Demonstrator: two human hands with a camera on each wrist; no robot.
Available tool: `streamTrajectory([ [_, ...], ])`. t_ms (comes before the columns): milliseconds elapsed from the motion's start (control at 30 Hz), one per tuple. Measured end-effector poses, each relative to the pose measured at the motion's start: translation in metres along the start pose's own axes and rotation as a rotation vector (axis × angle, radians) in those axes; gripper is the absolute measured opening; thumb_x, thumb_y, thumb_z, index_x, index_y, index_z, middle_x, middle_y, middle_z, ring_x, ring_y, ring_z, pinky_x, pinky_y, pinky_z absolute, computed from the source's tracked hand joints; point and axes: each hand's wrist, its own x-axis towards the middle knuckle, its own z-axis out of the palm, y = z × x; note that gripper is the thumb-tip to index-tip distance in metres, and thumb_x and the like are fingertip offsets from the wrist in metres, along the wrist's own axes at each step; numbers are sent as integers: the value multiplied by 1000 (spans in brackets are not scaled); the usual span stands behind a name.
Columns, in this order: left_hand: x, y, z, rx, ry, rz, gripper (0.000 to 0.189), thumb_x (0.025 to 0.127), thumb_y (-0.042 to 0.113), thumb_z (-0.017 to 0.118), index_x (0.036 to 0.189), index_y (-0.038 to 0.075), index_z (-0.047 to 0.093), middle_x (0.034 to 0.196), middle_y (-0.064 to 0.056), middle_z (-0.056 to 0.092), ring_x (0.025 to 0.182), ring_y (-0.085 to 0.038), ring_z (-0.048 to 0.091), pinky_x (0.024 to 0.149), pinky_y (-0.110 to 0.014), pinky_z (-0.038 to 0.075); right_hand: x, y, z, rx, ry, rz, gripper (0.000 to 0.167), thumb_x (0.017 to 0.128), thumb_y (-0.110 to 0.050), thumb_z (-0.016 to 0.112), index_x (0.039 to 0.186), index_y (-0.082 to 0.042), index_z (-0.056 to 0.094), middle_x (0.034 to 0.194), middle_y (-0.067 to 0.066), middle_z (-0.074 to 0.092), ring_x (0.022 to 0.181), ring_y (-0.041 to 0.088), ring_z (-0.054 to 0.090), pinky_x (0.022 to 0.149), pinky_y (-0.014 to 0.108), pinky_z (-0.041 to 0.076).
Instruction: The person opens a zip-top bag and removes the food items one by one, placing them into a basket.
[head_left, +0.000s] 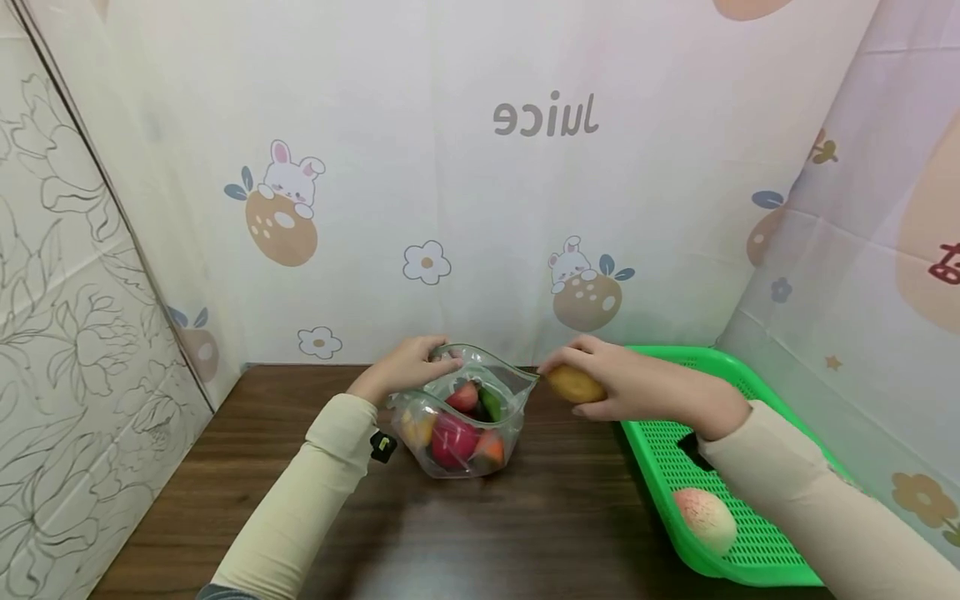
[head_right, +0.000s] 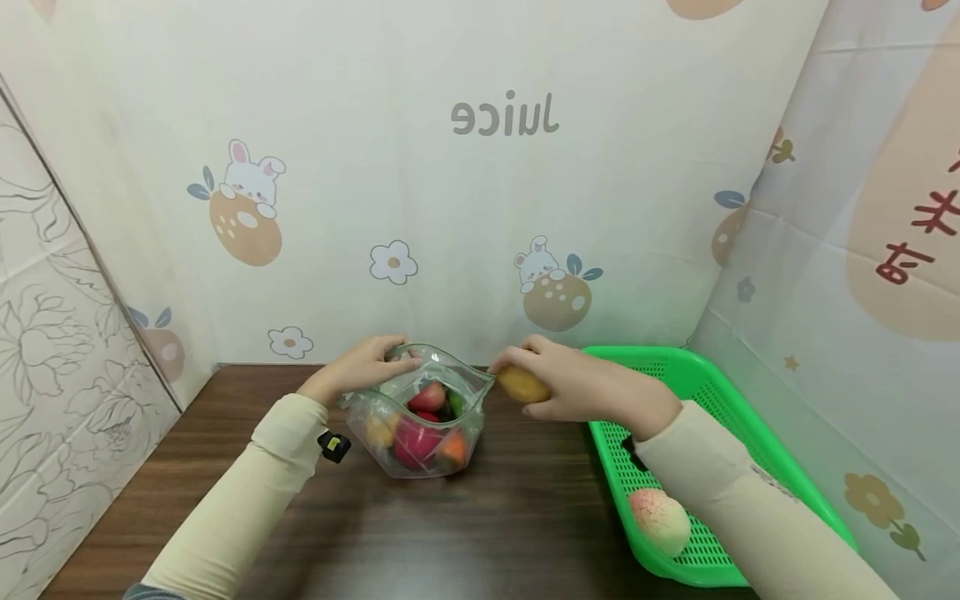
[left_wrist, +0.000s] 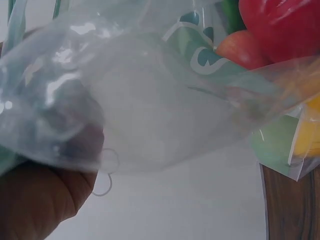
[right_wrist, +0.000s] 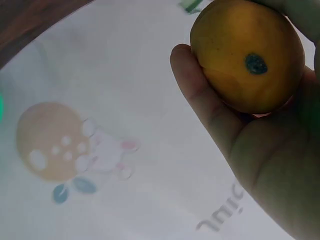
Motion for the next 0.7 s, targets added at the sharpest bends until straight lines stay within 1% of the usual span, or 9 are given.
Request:
streamTrajectory([
  [100,0,0,2,-8,-10,-4,26,94,37,72,103,14,64,68,0,45,61,-13,42,59,-30,40,-18,10,-1,-23,16,30,58,85,-15,82,133,-31,55,122,2,51,88,14,56,72,32,51],
  [200,0,0,4,9,-17,6,32,88,35,79,108,14,66,70,0,48,63,-13,44,59,-29,42,-34,19,-2,-46,39,44,59,84,-14,83,133,-30,55,122,2,53,87,12,55,71,31,51],
  [267,0,0,4,16,-19,14,33,86,31,81,108,12,65,72,-1,49,65,-14,45,59,-29,42,-43,25,-2,-58,52,46,59,83,-12,83,132,-29,55,121,2,53,86,12,54,70,30,50],
  [400,1,-1,4,12,-23,10,29,88,30,79,103,12,63,75,-2,51,66,-14,47,61,-30,43,-57,36,0,-71,62,48,57,82,-13,84,129,-27,56,121,4,54,84,10,53,67,30,49],
  [533,3,-2,4,30,-22,21,26,92,33,75,99,13,60,74,-1,50,65,-14,45,61,-30,42,-69,48,4,-64,51,93,55,81,-14,84,127,-25,55,116,4,54,81,11,51,65,29,46],
  [700,3,-3,3,53,-21,28,24,95,32,72,100,12,59,73,-1,47,64,-13,42,60,-30,39,-87,63,12,-32,34,141,55,79,-10,83,124,-24,53,109,5,52,76,11,48,60,28,43],
])
